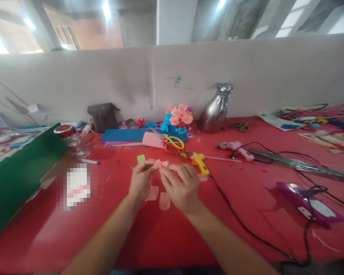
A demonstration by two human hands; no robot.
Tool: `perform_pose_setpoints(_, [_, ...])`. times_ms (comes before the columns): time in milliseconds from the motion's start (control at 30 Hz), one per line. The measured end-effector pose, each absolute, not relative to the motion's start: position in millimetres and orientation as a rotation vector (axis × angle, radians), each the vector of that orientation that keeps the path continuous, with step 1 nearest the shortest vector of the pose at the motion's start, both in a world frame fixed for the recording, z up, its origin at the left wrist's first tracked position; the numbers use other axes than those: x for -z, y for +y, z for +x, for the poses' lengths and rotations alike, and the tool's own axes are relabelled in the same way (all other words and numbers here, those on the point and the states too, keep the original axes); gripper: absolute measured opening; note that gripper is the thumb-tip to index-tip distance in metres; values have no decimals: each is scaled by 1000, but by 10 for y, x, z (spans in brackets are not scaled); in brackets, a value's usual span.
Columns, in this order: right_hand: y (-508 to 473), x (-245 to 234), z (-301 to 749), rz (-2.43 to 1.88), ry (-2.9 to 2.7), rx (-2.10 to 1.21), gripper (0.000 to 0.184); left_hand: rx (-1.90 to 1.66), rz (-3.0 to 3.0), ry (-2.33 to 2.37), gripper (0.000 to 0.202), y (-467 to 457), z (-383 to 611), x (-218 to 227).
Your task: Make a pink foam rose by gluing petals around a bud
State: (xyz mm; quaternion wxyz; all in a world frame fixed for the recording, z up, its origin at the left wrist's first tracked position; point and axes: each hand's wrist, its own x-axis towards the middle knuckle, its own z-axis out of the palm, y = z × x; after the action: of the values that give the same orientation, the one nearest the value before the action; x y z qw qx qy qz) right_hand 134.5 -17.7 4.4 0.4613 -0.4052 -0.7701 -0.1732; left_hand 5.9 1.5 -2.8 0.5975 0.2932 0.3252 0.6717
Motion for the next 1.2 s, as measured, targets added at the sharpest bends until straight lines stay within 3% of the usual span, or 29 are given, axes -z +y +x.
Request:
perform_pose_setpoints(400, [-189,-87,1359,-875,-1912,746,15,-1579,648,742,14,-4,73,32])
perform_pose_setpoints(567, [-197,-93,1363,-893,-1895,726,21,-1589,612,737,16,8,61,37])
perform_pose_setpoints(1067, [-233,35,1271,-908,-1887,440,10,-1454,481,688,19,10,51,16])
perform_pose_setpoints(1200, [-210,55,1261,-964,-1843,466,14,-1381,444,668,20,33,34,78])
